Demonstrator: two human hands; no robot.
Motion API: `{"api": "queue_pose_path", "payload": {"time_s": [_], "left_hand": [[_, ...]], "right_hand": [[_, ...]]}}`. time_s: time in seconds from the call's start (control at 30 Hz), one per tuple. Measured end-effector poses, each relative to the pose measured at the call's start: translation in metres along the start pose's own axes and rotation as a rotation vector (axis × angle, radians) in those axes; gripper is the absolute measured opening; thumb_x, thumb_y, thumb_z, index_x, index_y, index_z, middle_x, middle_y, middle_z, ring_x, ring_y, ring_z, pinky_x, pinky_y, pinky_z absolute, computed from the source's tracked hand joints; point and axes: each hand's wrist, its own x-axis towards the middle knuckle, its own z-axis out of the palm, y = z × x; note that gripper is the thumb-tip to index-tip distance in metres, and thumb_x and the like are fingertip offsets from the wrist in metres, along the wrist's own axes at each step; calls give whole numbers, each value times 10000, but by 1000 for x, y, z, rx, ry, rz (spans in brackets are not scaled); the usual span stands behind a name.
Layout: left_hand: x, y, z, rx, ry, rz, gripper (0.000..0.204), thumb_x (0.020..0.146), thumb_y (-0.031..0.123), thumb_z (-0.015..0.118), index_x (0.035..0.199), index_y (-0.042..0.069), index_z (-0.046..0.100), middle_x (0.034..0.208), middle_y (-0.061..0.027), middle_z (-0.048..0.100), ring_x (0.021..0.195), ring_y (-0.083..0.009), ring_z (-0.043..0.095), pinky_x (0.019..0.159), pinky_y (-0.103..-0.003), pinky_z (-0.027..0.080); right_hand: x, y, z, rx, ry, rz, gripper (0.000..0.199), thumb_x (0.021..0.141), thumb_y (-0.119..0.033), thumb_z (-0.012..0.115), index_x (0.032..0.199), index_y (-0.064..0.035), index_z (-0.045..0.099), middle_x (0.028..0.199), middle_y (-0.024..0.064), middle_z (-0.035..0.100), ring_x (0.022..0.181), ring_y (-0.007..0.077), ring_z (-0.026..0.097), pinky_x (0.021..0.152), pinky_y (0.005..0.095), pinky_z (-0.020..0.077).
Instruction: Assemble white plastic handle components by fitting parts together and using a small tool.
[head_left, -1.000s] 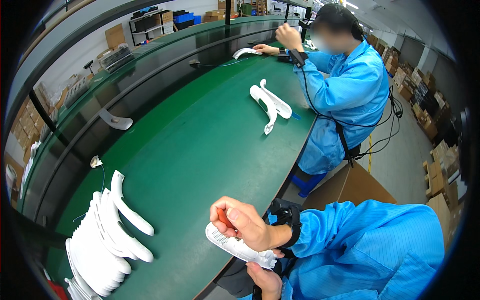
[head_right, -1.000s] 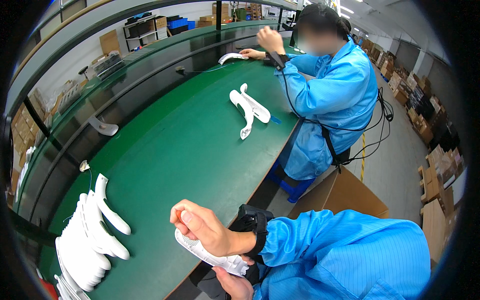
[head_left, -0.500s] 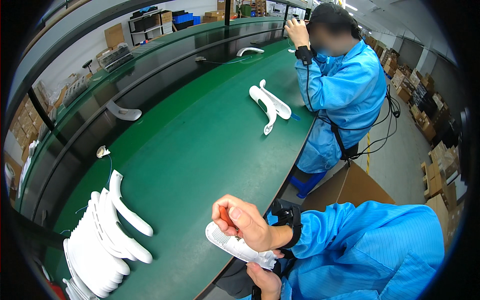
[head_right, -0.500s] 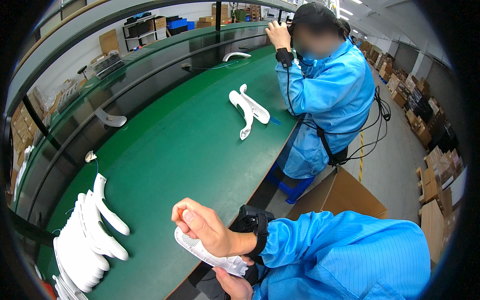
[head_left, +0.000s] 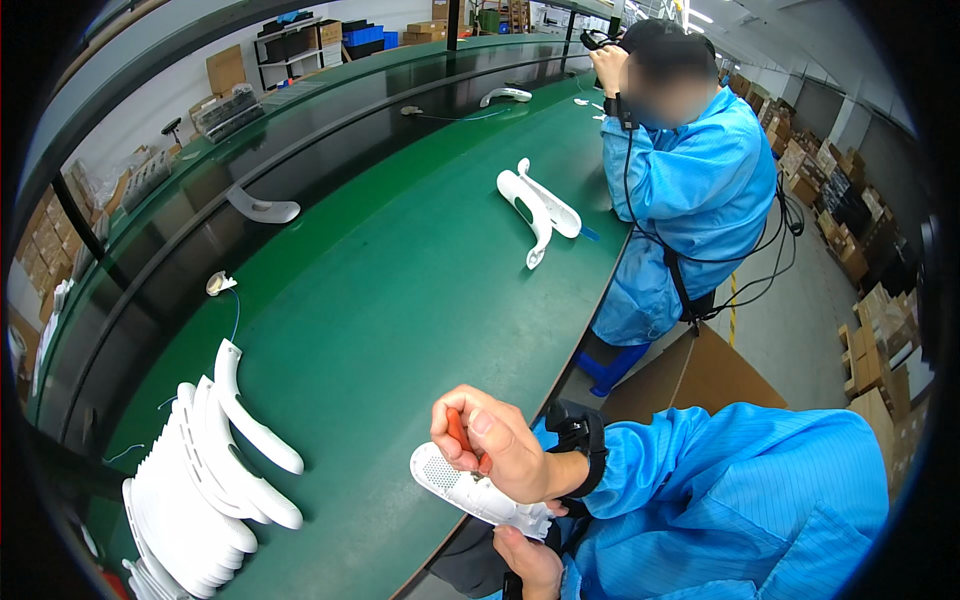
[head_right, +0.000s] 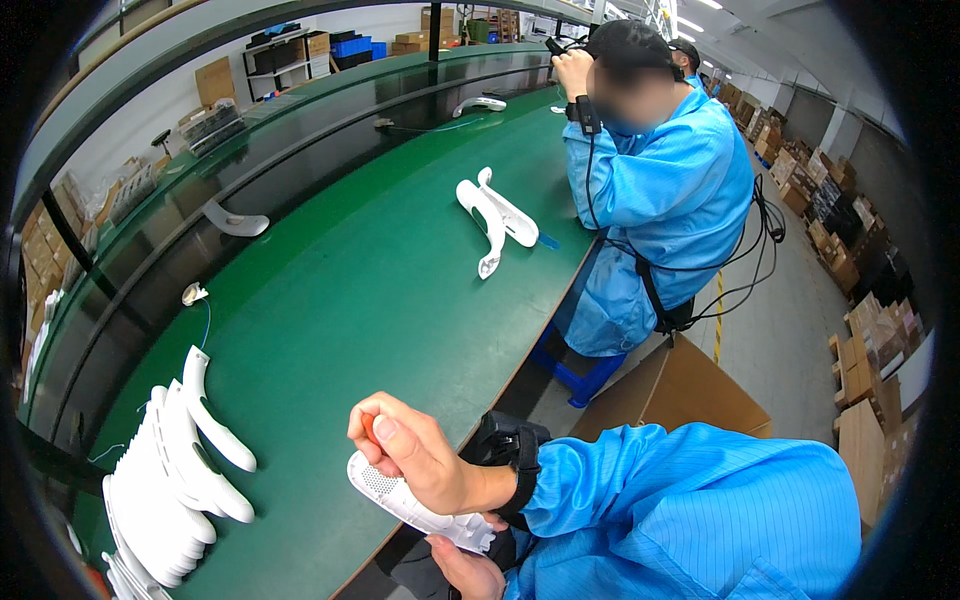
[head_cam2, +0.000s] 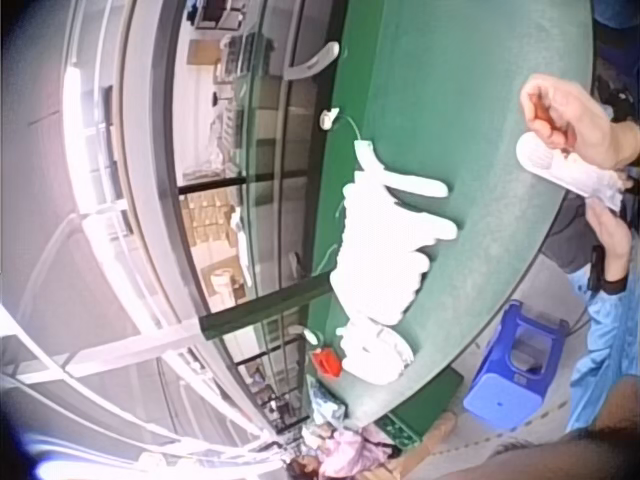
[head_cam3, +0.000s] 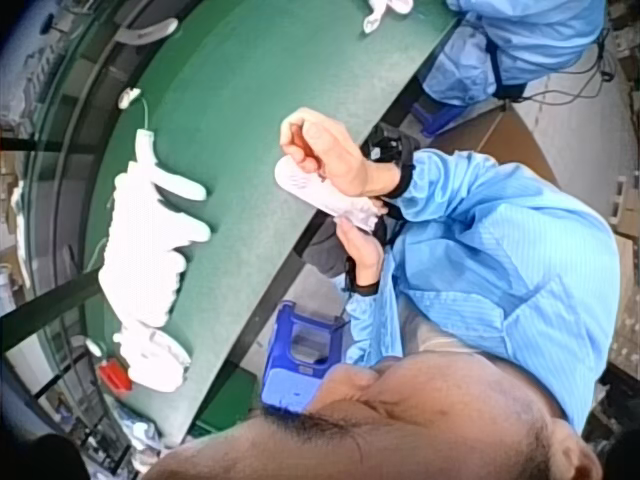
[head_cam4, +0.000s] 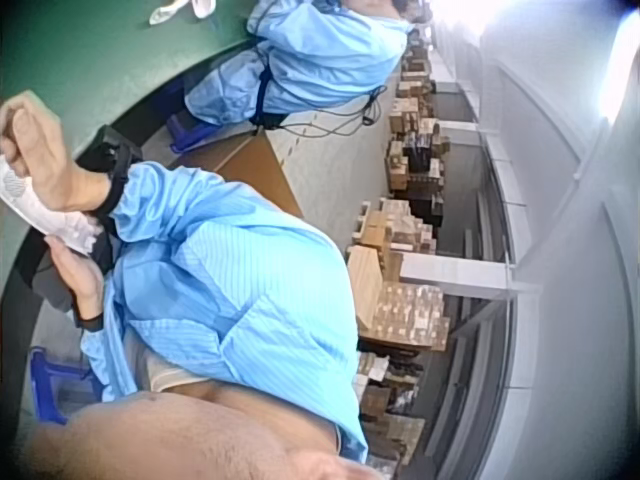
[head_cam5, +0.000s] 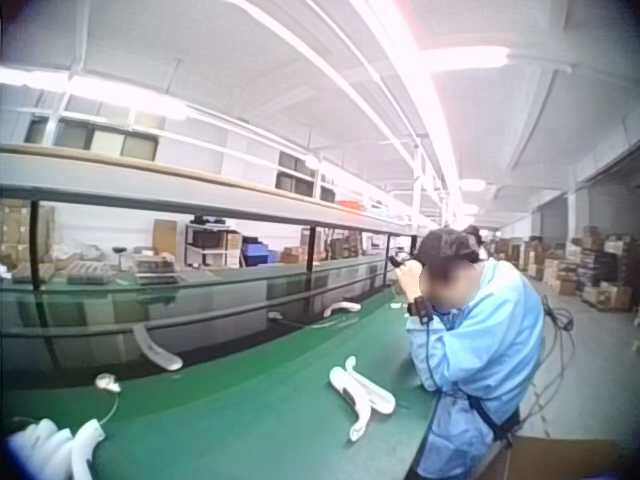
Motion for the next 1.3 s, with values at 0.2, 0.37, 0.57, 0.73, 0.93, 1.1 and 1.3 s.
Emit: {"api": "queue_pose_path", "payload": {"time_s": [0.2,0.37,0.57,0.73,0.93,1.1,1.3], "left_hand": [[0,-2,-3,2,20,8,693,963,529,284,937,-110,549,778,-211,636,686,-288,629,651,-365,505],[-4,-11,-10,-20,4,-17,639,975,494,302,932,-99,535,819,-209,628,730,-286,614,688,-354,479],[-13,-40,-25,153,192,19,537,994,433,324,983,-63,530,995,-186,574,891,-227,561,761,-337,437],[-11,-41,-29,73,171,0,529,998,425,317,998,-54,542,1022,-169,563,914,-212,553,755,-337,436],[-4,-38,-39,161,107,9,593,980,472,321,988,-81,535,906,-172,614,813,-237,590,712,-336,457],[-4,21,-4,-63,138,-147,642,981,525,242,1114,-50,496,808,-165,604,683,-269,576,640,-361,475],[-5,29,-4,-115,162,-191,615,992,485,206,1076,-43,509,813,-172,619,684,-277,597,637,-373,492]], "right_hand": [[-1,1,2,-23,-3,14,347,1002,-340,353,1002,-13,470,757,-10,419,633,37,326,563,190,302],[-3,1,4,-62,4,12,349,999,-337,354,1002,-7,470,759,-8,418,637,49,337,577,205,320],[-9,9,8,-293,19,-125,309,968,-278,364,986,7,480,738,21,434,646,94,383,590,250,347],[-14,19,8,-236,4,-187,272,925,-236,404,957,20,491,723,40,451,632,113,401,580,255,349],[-16,25,8,-313,-159,-361,193,849,-116,432,961,26,500,729,51,448,594,125,378,551,264,338],[6,14,0,76,-95,57,318,959,-293,390,985,1,507,732,20,460,587,42,349,536,203,309],[4,7,6,19,-298,37,367,964,-333,368,968,2,519,703,20,473,569,44,360,522,201,313]]}}
